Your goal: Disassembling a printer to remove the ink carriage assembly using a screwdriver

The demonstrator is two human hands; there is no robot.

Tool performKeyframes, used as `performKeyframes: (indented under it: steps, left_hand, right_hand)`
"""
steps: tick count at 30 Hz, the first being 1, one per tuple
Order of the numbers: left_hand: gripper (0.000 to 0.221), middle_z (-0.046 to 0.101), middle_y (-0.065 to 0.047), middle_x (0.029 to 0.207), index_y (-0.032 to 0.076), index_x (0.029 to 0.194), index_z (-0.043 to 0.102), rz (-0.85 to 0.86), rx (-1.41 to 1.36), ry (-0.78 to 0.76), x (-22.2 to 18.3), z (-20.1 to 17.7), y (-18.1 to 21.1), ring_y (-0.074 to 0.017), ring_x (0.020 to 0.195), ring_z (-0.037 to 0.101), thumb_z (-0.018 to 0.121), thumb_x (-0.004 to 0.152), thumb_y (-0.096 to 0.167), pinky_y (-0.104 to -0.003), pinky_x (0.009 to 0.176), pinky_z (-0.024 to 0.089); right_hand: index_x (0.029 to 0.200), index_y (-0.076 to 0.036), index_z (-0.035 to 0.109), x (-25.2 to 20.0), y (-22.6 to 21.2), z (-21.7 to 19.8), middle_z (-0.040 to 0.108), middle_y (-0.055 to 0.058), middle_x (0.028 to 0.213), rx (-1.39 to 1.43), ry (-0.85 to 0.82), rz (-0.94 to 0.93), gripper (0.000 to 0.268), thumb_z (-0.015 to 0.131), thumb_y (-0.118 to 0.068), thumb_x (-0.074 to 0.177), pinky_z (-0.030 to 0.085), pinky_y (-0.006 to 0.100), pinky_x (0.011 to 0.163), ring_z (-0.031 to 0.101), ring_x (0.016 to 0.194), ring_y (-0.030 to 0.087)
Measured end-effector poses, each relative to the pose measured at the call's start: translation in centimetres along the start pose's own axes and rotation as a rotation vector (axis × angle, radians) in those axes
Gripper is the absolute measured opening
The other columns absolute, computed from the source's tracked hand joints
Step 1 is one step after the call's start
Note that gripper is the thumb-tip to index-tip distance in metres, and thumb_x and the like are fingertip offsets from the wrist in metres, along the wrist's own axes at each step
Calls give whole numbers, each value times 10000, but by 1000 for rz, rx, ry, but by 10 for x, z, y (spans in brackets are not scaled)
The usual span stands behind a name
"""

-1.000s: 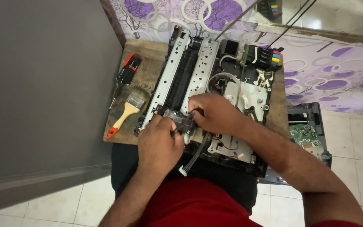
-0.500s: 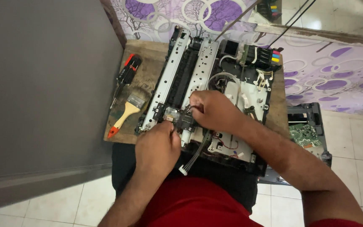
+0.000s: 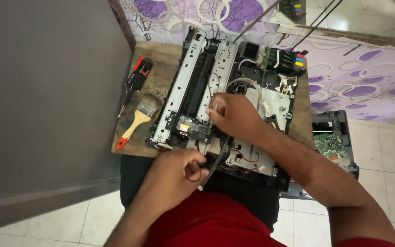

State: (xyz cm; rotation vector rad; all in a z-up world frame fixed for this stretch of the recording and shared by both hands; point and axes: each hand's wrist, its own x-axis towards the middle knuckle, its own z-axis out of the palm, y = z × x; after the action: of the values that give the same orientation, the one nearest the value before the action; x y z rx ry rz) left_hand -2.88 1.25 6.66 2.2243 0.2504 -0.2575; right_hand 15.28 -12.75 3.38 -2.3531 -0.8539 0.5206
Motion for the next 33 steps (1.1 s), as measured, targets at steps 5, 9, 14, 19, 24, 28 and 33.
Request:
performKeyframes:
  steps: [5, 9, 14, 19, 24, 28, 33]
  left_hand:
    - [649, 825, 47, 933, 258, 1334, 714, -100, -99, -191, -16, -9, -7, -63, 793, 762, 891, 710, 292, -215, 754, 587]
    - [942, 774, 88, 1150, 390, 1624, 356, -303, 37, -471, -21, -53, 20, -98, 884, 725, 802, 794, 418, -277, 795, 570]
    - [1101, 782, 136, 1206, 517, 1655, 208, -445, 192, -557, -29, -67, 17, -75, 924, 772, 827, 747, 454, -249, 867, 586]
    - [935, 833, 156, 1078, 485, 1555, 433, -427, 188, -497, -25, -74, -2, -52, 748, 755, 850, 719, 446, -232, 738, 585]
    - [687, 812, 143, 1141, 388, 1464, 577, -388, 126, -274, -6, -70, -19, -83, 720, 698, 762, 807, 470, -286, 722, 525]
    - [226, 801, 45, 894, 251, 1031, 772, -383, 179, -44, 1, -58, -11, -154, 767, 702, 643, 945, 415, -344, 701, 512]
    - [269, 817, 0, 935, 324, 1062, 764, -370, 266, 36, 12, -37, -51, -335, 944, 760, 705, 853, 483, -486, 759, 611]
  right_hand:
    - [1514, -41, 445, 0, 0, -6, 735, 59, 799, 34, 34, -5, 708, 745, -273, 916, 516, 386, 588, 692, 666, 209]
    - [1588, -37, 349, -7, -16, -23, 743, 50, 867, 32, -64, 91, 804, 719, -295, 923, 534, 384, 620, 696, 733, 214]
    - [1484, -150, 546, -18, -10, -27, 724, 88, 1088, -204, -124, 0, 648, 703, -337, 884, 531, 449, 707, 686, 935, 287]
    - [1365, -106, 622, -35, -7, -22, 672, 128, 1206, -308, -191, -190, 629, 768, -476, 878, 531, 493, 822, 640, 1065, 341]
    - [1348, -103, 620, -40, -4, -3, 651, 122, 1136, -415, -252, -197, 696, 787, -551, 841, 550, 525, 802, 649, 1040, 342]
    - [1336, -85, 617, -37, 11, 15, 669, 135, 1129, -426, -121, -291, 764, 878, -492, 743, 524, 525, 792, 640, 1055, 379]
    - [1375, -6, 600, -37, 4, 10, 647, 204, 1186, -457, -166, -290, 676, 741, -479, 912, 541, 522, 954, 649, 1141, 415]
